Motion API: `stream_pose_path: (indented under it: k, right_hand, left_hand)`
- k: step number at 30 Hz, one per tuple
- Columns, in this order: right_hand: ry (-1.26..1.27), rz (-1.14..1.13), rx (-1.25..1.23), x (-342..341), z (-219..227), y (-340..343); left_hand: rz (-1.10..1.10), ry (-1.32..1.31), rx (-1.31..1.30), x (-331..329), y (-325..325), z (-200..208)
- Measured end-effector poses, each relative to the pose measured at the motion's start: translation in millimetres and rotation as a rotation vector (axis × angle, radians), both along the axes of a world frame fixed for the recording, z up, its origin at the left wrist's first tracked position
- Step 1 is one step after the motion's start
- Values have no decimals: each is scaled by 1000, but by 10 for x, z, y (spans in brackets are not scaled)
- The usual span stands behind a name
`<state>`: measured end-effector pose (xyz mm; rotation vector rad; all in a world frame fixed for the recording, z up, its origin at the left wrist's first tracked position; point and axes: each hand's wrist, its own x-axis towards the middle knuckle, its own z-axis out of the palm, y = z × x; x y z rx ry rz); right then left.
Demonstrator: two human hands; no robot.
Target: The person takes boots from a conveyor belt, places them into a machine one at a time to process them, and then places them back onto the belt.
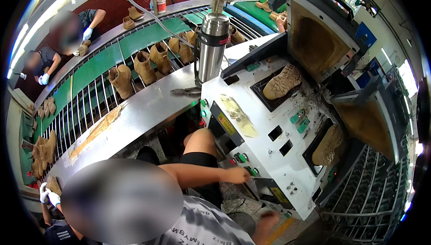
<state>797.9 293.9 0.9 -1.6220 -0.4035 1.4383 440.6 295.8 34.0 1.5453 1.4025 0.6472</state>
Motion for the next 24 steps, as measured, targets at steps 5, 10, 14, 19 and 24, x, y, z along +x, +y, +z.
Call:
stream_pose_path:
  k: [5,10,14,19,24]
  right_hand:
    - [-252,934,421,-1670,204,-402]
    - [-240,1140,1196,-2890,1143,-106]
    - [-421,802,1282,-3396,1419,360]
    - [-739,880,1157,-3739,1417,663]
    - [-779,991,923,-3742,1525,809]
  left_hand:
    - [624,468,-51,-1516,-507,354]
    - [1535,423,-17,-2933,-1901,36]
    - [1763,688,-81,-3346,-2983,5]
    - [1905,913,-404,-3372,-3765,-29]
    - [1994,1056,-408,-3446,-3852,-150]
